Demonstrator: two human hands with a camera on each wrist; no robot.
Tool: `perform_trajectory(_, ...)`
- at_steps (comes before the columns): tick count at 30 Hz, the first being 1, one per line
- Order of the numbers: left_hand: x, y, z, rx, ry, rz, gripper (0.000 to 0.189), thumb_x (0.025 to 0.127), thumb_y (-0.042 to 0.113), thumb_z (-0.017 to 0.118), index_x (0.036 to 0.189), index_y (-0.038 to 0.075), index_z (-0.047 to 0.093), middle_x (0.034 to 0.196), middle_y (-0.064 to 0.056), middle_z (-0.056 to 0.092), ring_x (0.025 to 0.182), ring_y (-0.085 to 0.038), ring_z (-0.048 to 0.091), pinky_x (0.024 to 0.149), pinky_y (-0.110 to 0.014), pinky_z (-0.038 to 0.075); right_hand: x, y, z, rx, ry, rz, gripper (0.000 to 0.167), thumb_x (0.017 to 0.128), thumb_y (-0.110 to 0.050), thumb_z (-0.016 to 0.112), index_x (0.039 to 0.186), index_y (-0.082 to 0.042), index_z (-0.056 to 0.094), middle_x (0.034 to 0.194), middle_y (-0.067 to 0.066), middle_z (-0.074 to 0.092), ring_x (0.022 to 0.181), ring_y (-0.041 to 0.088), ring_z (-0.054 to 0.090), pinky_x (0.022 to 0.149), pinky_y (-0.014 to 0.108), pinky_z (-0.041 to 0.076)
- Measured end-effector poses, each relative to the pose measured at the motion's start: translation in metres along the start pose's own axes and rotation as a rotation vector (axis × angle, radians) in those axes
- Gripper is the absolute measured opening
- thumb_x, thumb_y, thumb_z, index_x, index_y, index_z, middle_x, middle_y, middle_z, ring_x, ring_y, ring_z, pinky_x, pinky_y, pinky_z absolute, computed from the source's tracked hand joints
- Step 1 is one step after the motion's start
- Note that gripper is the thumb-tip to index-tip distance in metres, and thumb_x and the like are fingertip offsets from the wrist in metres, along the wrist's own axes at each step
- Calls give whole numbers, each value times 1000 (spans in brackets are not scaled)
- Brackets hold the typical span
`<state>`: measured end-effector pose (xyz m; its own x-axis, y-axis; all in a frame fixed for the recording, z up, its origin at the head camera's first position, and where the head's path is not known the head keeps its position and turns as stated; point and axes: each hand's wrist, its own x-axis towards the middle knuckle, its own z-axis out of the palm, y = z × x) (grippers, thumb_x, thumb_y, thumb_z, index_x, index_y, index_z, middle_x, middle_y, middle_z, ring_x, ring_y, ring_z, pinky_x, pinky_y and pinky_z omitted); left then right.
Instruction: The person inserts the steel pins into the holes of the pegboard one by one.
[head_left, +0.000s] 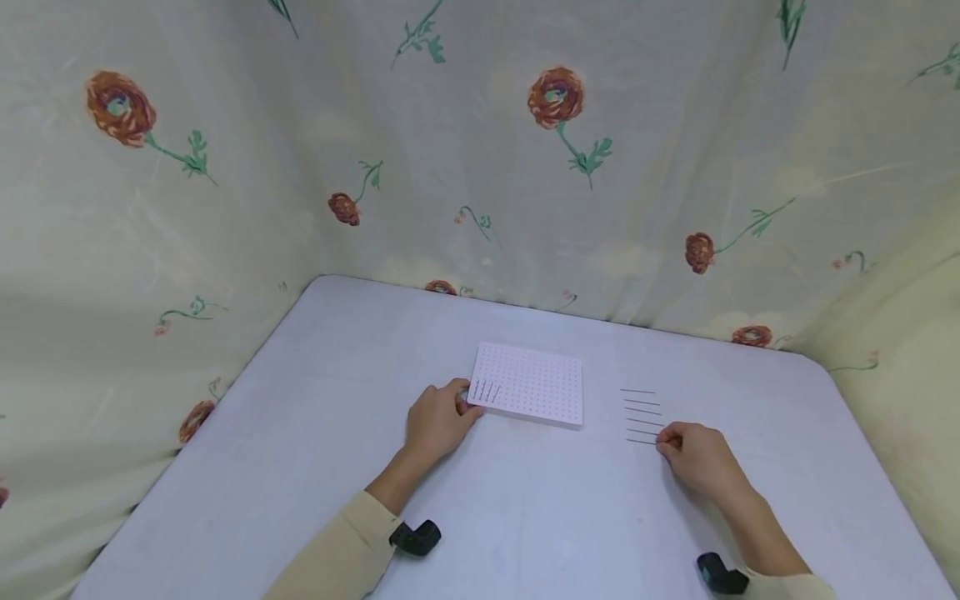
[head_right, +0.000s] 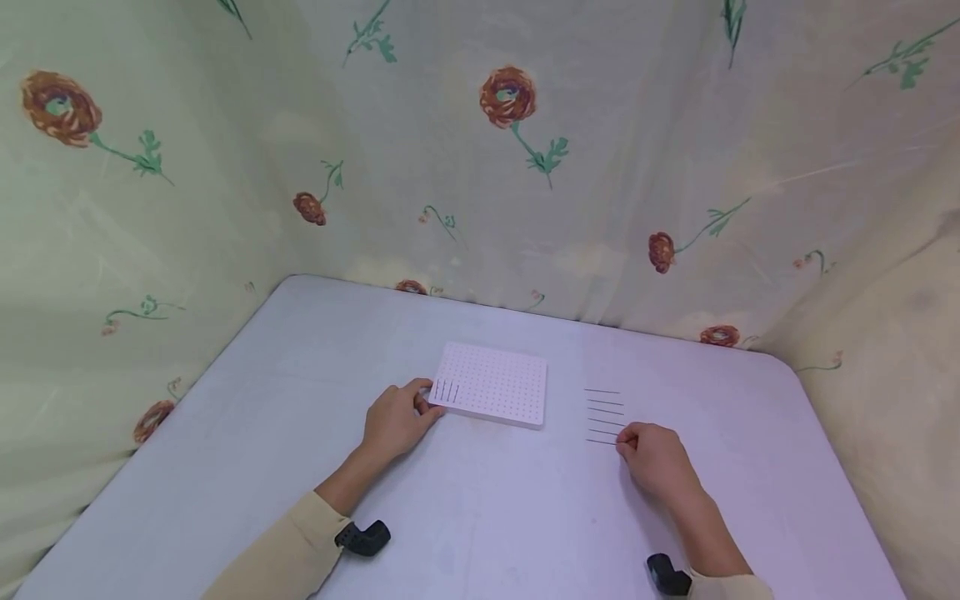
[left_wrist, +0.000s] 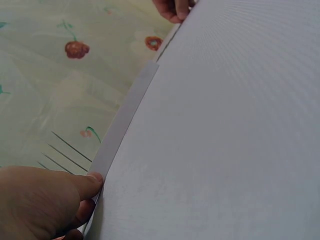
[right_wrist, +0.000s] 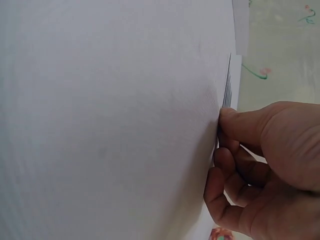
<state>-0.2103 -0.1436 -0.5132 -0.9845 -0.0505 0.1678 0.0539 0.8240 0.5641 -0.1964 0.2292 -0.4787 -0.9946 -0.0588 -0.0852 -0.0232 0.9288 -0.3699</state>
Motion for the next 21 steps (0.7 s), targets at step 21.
perform_trajectory(21,0,1,1,7,0,-10,47,88,31,81,128,10,69,65,6,54,66,-11,47,56,-24,36,6,1,2,-208,-71,-142,11,97,-6,58,92,3,62,81,10,60,75,23,54,75,46,50)
